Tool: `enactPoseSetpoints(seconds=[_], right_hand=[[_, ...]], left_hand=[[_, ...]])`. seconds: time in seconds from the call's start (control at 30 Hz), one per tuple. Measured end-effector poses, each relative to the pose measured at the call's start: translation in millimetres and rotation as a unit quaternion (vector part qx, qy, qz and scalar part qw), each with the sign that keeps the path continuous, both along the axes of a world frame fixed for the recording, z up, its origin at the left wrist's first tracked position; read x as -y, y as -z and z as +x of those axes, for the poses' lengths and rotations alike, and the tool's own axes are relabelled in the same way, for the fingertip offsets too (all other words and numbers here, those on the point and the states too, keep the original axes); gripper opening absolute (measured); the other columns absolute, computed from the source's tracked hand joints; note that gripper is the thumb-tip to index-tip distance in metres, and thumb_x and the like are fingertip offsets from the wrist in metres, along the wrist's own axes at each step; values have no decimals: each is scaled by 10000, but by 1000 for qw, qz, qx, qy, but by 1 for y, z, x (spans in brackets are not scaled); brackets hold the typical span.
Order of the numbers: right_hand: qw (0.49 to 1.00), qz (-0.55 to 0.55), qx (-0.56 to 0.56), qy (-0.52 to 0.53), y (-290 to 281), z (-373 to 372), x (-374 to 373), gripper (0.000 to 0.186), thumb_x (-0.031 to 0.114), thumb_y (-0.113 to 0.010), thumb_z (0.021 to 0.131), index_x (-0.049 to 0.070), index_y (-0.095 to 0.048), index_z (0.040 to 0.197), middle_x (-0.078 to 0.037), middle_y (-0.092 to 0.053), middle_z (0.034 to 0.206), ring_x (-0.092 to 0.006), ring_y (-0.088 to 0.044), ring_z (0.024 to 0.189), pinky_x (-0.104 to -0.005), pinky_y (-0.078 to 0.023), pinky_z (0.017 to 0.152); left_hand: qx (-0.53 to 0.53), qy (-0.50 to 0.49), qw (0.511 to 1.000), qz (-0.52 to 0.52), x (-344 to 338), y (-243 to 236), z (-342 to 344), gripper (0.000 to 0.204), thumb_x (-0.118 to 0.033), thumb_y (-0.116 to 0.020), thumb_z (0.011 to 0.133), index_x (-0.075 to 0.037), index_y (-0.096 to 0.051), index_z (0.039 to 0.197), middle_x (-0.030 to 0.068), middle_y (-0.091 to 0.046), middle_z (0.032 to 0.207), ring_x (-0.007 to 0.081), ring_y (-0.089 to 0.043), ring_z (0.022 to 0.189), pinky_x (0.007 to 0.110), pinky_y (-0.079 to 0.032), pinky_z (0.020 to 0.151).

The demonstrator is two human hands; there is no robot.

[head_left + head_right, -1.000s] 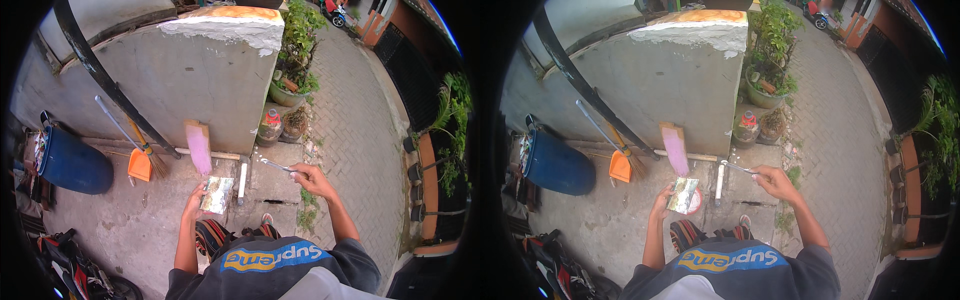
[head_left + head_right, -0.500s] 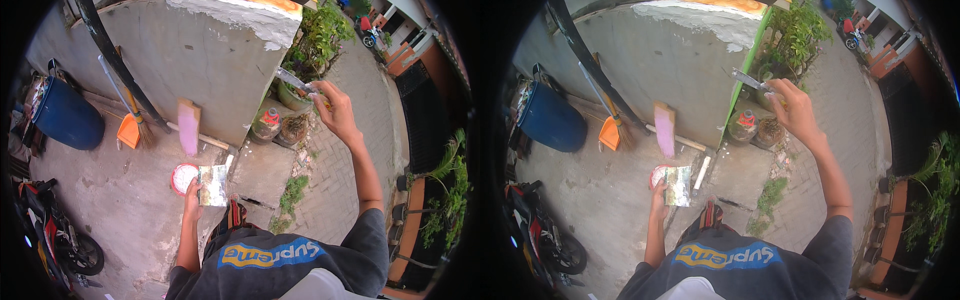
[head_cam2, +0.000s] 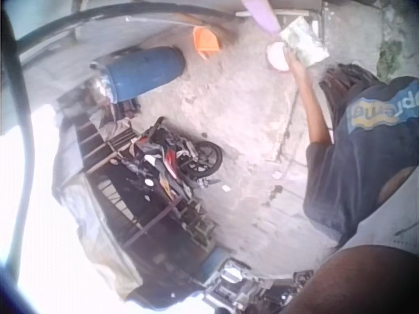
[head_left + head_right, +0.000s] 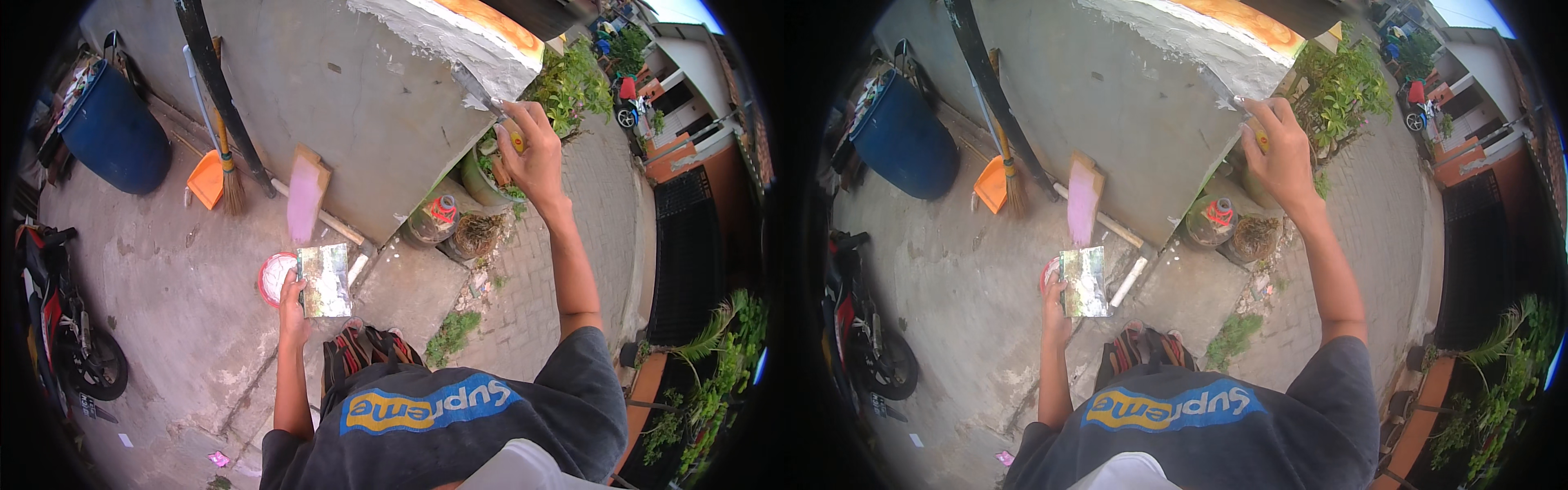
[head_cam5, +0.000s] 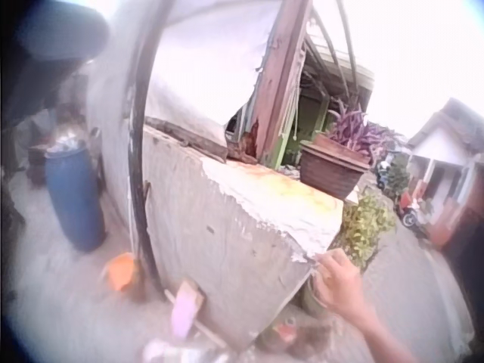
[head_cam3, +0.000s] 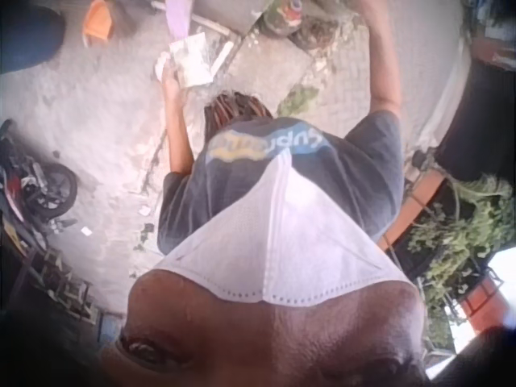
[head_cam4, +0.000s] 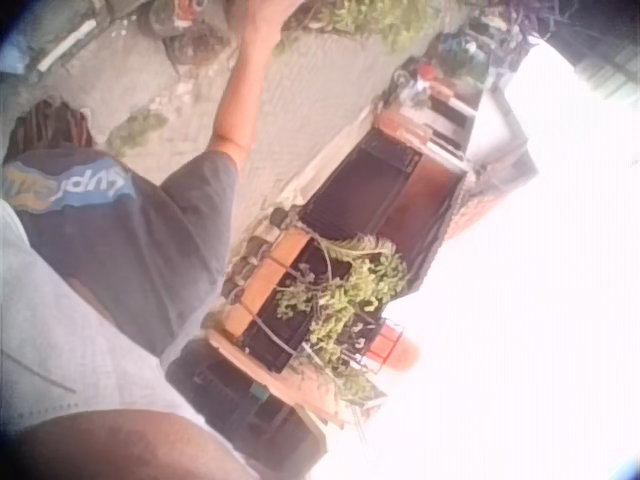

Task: The person uses a putty knife to scoop white plaster from a bucket and applies it to a vertical wall surface. They repeatedly smooth the plaster along the wall edge, occasionally scraping excess material back onto a metal hawk held in the other hand.

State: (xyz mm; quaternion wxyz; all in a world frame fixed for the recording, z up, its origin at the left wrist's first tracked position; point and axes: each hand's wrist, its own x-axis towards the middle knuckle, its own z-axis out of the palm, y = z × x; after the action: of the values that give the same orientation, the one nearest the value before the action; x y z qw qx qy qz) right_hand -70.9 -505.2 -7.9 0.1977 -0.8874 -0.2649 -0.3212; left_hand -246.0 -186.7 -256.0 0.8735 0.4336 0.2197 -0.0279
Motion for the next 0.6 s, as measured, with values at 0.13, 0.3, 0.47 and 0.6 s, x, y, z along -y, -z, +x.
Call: enactPoseSetpoints(seconds=[0.13,0.3,0.47,0.6], right_hand=[[999,-38,13,17,-7,12,3,293,36,-650,804,14,-620,1094,-140,-592,952,-300,-621,824,-345,-493,729],[996,-77,35,9,-14,17,5,289,39,-645,810,27,-633,1098,-136,-596,956,-306,-632,826,-357,-501,734],[997,-68,28,26,-15,17,-3,285,41,-647,809,33,-637,1094,-130,-602,957,-302,-635,826,-351,-503,736],[995,-75,49,35,-12,20,-1,284,50,-653,810,36,-639,1093,-126,-605,954,-296,-636,826,-345,-504,737]], left_hand=[[-36,-76,996,5,9,0,-23,552,-121,-440,895,26,-330,1415,132,-504,1308,208,-532,1163,328,-426,979],[-44,-87,995,-21,34,16,-41,536,-104,-431,894,25,-341,1406,126,-516,1297,208,-539,1151,330,-422,983],[-56,-54,995,-54,46,23,-32,519,-113,-449,898,25,-361,1391,117,-528,1280,201,-547,1128,325,-445,955],[-84,-66,994,13,36,34,-21,557,-116,-464,897,46,-326,1412,130,-465,1363,206,-492,1206,328,-390,1015]])
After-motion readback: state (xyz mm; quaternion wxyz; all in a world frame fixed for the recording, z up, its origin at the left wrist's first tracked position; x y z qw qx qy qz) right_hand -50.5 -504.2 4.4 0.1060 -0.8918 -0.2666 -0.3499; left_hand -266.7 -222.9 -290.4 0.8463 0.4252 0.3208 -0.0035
